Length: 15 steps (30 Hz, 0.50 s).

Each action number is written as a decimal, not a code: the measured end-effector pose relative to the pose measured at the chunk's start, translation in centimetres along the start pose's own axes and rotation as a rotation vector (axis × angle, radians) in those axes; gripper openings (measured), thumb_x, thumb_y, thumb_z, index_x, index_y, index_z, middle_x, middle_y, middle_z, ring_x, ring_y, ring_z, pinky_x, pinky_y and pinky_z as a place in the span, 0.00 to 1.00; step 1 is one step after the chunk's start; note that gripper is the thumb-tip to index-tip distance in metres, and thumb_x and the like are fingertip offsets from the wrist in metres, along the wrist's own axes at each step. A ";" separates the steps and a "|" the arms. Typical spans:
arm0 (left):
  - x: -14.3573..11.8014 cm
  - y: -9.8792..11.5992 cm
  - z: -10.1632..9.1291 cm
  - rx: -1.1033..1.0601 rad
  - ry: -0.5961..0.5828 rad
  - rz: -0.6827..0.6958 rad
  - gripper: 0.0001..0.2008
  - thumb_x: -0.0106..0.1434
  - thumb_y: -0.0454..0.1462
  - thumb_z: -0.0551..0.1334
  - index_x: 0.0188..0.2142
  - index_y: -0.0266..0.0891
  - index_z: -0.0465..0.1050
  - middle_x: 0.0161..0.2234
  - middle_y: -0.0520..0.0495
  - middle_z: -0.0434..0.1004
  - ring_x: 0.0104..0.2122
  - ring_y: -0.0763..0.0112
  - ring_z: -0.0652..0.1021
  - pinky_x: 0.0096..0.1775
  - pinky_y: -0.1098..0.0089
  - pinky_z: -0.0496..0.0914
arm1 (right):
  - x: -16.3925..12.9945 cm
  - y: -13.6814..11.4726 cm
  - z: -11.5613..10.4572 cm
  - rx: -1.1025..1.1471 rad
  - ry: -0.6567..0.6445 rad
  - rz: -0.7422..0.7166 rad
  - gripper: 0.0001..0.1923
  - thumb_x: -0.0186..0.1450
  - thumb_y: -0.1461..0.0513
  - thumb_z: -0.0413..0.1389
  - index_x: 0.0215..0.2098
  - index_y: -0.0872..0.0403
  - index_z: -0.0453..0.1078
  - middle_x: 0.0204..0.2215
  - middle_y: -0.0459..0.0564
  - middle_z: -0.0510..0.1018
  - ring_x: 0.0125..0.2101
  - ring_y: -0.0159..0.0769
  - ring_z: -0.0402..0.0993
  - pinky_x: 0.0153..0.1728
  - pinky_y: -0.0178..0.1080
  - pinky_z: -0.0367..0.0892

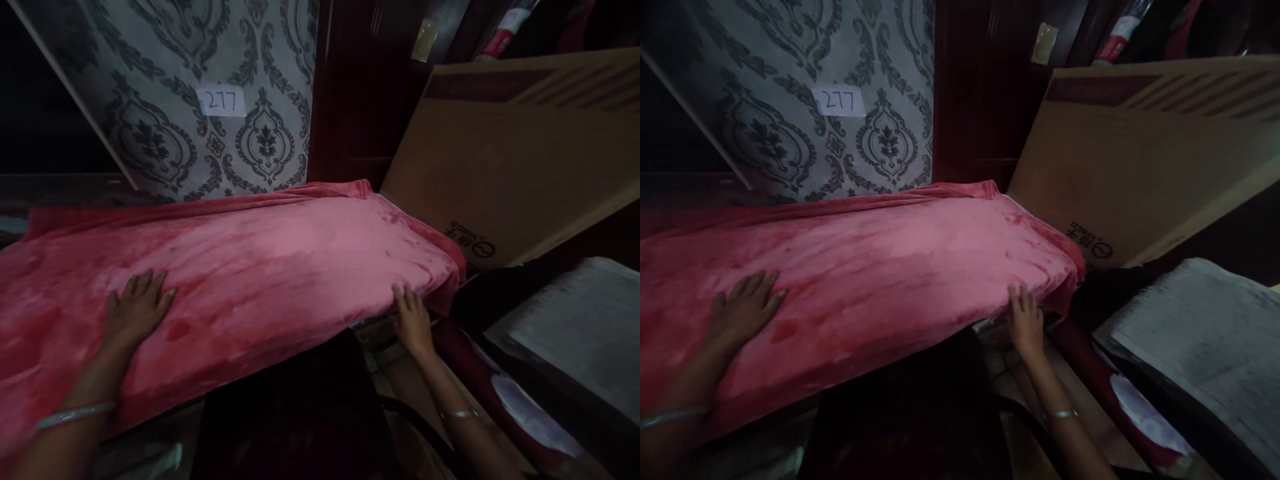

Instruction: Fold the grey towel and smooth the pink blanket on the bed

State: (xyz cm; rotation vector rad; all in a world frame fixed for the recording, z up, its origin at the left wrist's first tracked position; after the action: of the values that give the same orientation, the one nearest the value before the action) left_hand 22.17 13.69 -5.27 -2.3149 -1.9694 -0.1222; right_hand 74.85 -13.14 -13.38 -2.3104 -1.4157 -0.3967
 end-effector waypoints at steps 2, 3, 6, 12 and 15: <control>0.1 0.1 0.0 0.012 -0.006 -0.004 0.35 0.71 0.47 0.36 0.70 0.30 0.53 0.72 0.33 0.50 0.69 0.45 0.55 0.63 0.39 0.53 | -0.1 1.9 -1.0 0.031 0.100 0.068 0.29 0.69 0.63 0.47 0.68 0.62 0.59 0.64 0.68 0.66 0.67 0.55 0.57 0.60 0.61 0.62; 0.1 0.2 0.0 0.017 -0.012 -0.008 0.36 0.71 0.48 0.35 0.70 0.30 0.53 0.72 0.34 0.50 0.69 0.46 0.55 0.63 0.40 0.53 | 0.1 1.1 -1.3 0.068 0.139 0.041 0.28 0.70 0.62 0.46 0.67 0.62 0.60 0.63 0.68 0.67 0.66 0.54 0.58 0.61 0.60 0.62; 0.2 0.0 0.1 0.021 -0.021 -0.018 0.38 0.70 0.48 0.32 0.70 0.31 0.52 0.72 0.35 0.50 0.69 0.47 0.55 0.63 0.41 0.53 | 1.4 -6.8 -1.4 0.219 0.159 -0.185 0.25 0.71 0.60 0.48 0.65 0.59 0.65 0.63 0.64 0.69 0.66 0.51 0.59 0.64 0.59 0.59; 0.3 -1.0 0.7 -0.003 0.008 -0.009 0.40 0.68 0.50 0.30 0.71 0.32 0.51 0.72 0.36 0.51 0.70 0.49 0.54 0.65 0.41 0.49 | 2.6 -28.4 -1.3 0.379 -0.159 -0.713 0.28 0.69 0.53 0.55 0.67 0.45 0.63 0.67 0.51 0.64 0.67 0.47 0.57 0.66 0.52 0.56; 0.7 -1.9 1.5 -0.015 0.023 -0.013 0.40 0.67 0.49 0.30 0.71 0.33 0.51 0.72 0.36 0.51 0.70 0.49 0.54 0.65 0.42 0.49 | 2.9 -33.2 -1.1 0.380 -0.194 -0.839 0.26 0.70 0.50 0.52 0.66 0.35 0.62 0.68 0.39 0.62 0.67 0.43 0.57 0.67 0.49 0.54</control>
State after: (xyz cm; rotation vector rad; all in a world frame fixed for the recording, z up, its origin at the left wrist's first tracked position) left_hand 20.42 14.87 -6.62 -2.2990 -1.9795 -0.1643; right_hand 46.42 2.06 -4.93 -1.4028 -2.2903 -0.1031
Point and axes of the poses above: each hand's wrist, its own x-axis towards the middle knuckle, its own z-axis out of the palm, y = z × x, the point moved 4 cm from there along x, towards the middle knuckle
